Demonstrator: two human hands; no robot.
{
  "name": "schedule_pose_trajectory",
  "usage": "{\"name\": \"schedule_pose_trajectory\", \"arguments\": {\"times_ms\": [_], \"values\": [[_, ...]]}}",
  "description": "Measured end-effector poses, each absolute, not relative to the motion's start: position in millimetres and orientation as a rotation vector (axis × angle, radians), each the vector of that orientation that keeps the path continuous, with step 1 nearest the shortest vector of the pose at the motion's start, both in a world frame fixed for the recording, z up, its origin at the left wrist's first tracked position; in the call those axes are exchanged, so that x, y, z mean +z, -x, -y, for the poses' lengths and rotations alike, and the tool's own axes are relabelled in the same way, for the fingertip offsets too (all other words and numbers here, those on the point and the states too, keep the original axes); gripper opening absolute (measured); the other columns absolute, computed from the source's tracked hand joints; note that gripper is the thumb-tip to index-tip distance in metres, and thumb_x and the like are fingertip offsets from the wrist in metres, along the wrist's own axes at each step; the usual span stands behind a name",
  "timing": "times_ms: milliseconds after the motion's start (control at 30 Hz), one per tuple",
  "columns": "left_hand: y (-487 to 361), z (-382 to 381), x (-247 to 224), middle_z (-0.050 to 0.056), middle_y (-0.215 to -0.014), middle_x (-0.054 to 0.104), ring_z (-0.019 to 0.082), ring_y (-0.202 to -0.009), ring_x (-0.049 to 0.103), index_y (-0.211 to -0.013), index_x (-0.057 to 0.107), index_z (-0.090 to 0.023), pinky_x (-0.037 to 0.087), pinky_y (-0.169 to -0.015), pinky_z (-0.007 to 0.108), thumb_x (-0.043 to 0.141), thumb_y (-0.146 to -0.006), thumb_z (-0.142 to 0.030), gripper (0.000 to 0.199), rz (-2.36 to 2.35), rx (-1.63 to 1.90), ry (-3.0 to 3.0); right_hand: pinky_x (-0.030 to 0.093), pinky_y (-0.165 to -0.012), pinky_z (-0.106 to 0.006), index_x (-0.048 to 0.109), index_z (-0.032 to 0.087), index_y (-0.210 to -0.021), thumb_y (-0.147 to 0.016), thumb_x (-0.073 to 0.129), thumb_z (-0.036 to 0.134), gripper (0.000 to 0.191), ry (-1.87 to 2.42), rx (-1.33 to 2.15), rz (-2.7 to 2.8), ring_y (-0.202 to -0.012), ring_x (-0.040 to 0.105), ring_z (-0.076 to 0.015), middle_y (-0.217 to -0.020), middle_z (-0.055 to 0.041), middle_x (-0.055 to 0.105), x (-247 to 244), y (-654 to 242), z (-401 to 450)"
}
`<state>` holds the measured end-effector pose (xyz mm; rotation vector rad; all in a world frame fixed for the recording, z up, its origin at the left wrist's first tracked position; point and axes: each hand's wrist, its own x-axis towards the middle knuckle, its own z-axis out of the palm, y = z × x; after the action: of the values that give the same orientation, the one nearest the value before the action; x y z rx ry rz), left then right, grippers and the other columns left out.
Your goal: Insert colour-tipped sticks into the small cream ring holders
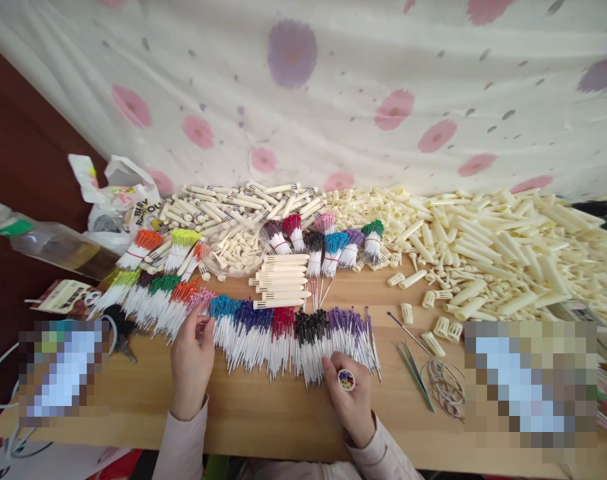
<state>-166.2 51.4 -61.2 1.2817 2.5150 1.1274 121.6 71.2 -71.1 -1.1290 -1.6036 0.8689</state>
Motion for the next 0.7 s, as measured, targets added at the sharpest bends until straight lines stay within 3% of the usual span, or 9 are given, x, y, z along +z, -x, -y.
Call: {"name": "schedule_pose_trajectory", "arguments": {"times_ms": [167,300,467,700], "values": [[137.5,-48.5,-36.4,0.012,-0.099,0.071,0.028,-0.089,0.068,-0.113,0.072,-0.018,0.056,-0.084,0.042,0.061,-0.092,-0.041,0.034,-2.499,1.212,-1.582,0.027,-0.044,-0.025,0.033,0.025,-0.058,-0.097,0.054,0.033,0.045,1.149,0.874,1.61,-0.044,0.034,-0.0104,-0.05,0.0073,0.034,-72.7,-119.0,-70.6],[76.3,-45.3,5.3,0.003,-0.094,0.073,0.018,-0.087,0.07,-0.101,0.072,-0.026,0.057,-0.079,0.029,0.069,-0.094,-0.026,0.008,-1.732,1.366,-1.912,0.027,-0.045,-0.025,0.033,0.025,-0.058,-0.097,0.055,0.036,0.046,1.163,0.878,1.624,-0.044,0.035,-0.0102,-0.05,0.0074,0.035,-73.0,-117.6,-70.4],[34.9,-51.3,20.8,0.003,-0.092,0.074,0.015,-0.085,0.071,-0.102,0.072,-0.023,0.058,-0.078,0.024,0.071,-0.094,-0.023,0.009,-1.442,1.313,-2.005,0.026,-0.044,-0.025,0.034,0.025,-0.056,-0.097,0.053,0.041,0.048,1.186,0.884,1.628,-0.043,0.035,-0.0102,-0.047,0.0072,0.035,-70.2,-121.0,-70.8],[33.0,-54.3,13.1,0.004,-0.091,0.074,0.016,-0.083,0.072,-0.1,0.073,-0.023,0.059,-0.076,0.026,0.071,-0.092,-0.016,0.011,-1.364,1.293,-2.059,0.025,-0.044,-0.025,0.034,0.025,-0.055,-0.094,0.055,0.038,0.046,1.239,0.865,1.628,-0.043,0.035,-0.0104,-0.047,0.0072,0.036,-69.1,-122.9,-72.1]]}}
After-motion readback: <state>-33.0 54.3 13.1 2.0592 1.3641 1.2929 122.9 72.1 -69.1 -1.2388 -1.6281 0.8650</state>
